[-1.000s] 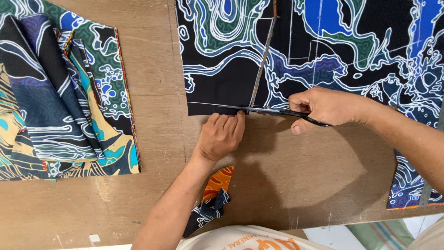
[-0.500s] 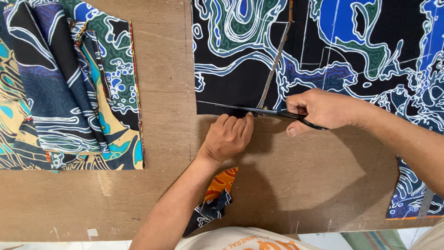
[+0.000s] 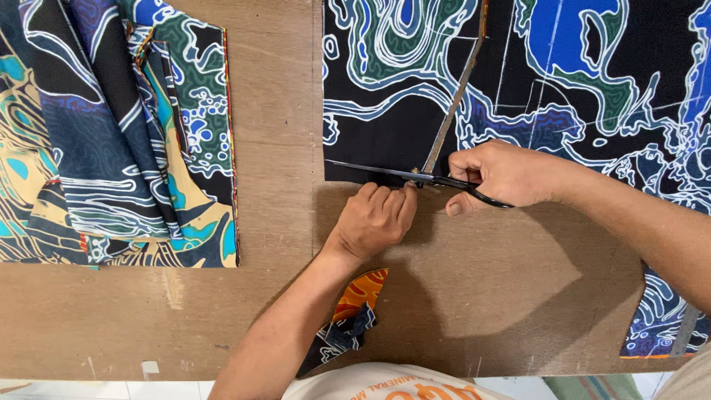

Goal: The person lays out a patterned fabric on a wooden table, aligns it, and uses scissors to cut along marked lines. The person repeatedly adjusts the fabric and cuts multiple sections, then folds the cut pieces and sets them aside.

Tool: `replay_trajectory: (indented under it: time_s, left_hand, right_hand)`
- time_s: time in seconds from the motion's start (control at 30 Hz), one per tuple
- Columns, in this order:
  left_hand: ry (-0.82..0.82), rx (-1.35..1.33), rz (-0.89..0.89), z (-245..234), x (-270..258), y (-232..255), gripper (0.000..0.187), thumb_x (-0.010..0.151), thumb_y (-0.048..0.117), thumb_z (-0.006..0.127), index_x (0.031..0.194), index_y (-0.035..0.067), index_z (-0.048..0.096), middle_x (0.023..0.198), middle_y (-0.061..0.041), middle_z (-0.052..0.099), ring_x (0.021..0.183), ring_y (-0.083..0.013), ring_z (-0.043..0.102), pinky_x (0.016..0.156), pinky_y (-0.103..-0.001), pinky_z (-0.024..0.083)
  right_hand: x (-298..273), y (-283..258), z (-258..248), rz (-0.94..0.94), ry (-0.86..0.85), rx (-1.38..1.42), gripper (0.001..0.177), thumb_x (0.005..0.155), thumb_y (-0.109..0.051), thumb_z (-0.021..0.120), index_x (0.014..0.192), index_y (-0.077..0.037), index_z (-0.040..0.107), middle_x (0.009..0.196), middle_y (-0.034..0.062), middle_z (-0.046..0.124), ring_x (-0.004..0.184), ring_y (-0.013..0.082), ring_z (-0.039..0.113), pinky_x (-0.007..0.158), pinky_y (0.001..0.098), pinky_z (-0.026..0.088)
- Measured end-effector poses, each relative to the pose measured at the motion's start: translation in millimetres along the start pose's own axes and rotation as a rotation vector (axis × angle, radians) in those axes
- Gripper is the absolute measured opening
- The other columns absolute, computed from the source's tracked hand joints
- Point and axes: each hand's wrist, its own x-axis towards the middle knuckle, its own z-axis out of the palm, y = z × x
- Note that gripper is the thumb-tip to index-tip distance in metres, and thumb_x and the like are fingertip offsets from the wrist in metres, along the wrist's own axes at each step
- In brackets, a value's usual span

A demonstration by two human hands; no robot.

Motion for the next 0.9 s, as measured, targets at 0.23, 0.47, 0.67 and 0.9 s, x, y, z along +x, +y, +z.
replay_trajectory:
  time_s: [0.23,0.47,0.67,0.9]
  left_hand:
    - [0.032,-0.006,-0.013,0,0,-1,0.014,0.091,0.006,0.069,0.103,0.000,0.072,0.072,0.002,0.056,0.064,-0.0115,0.055,0.060,-0.028,0.044]
    - [-0.018,0.002,-0.002,3,-3,0,0.015,0.093,0.008,0.067,0.104,-0.001,0.072,0.072,0.001,0.059,0.064,-0.0114,0.058,0.060,-0.028,0.045]
    - [-0.024,-0.047,-0.011,2,-4,0,0.022,0.093,0.006,0.067,0.112,-0.002,0.071,0.072,0.002,0.056,0.065,-0.0118,0.056,0.062,-0.029,0.045]
    - [-0.125,-0.532,-0.172,-53,-51,28,0.033,0.075,0.006,0.067,0.107,0.001,0.068,0.102,-0.012,0.061,0.098,-0.0304,0.059,0.088,-0.044,0.046]
  right_hand:
    - [-3,-12,-2,-0.094,0.023,0.068,0.057,0.065,-0.057,0.085,0.065,-0.007,0.056,0.053,0.0014,0.052,0.053,0.0159,0.049,0.049,0.0352,0.039]
    - [9,-32,1,0.024,0.032,-0.063,0.059,0.064,-0.058,0.091,0.066,-0.008,0.058,0.054,0.0019,0.053,0.053,0.0180,0.053,0.049,0.0365,0.040]
    - [10,-36,-1,-0.165,0.078,-0.058,0.049,0.070,-0.048,0.086,0.070,-0.006,0.061,0.055,0.0024,0.056,0.053,0.0163,0.050,0.050,0.0364,0.040]
    - [-32,14,74,-0.175,0.173,0.094,0.049,0.071,-0.044,0.089,0.078,-0.005,0.059,0.056,0.0045,0.052,0.055,0.0146,0.048,0.050,0.0379,0.041]
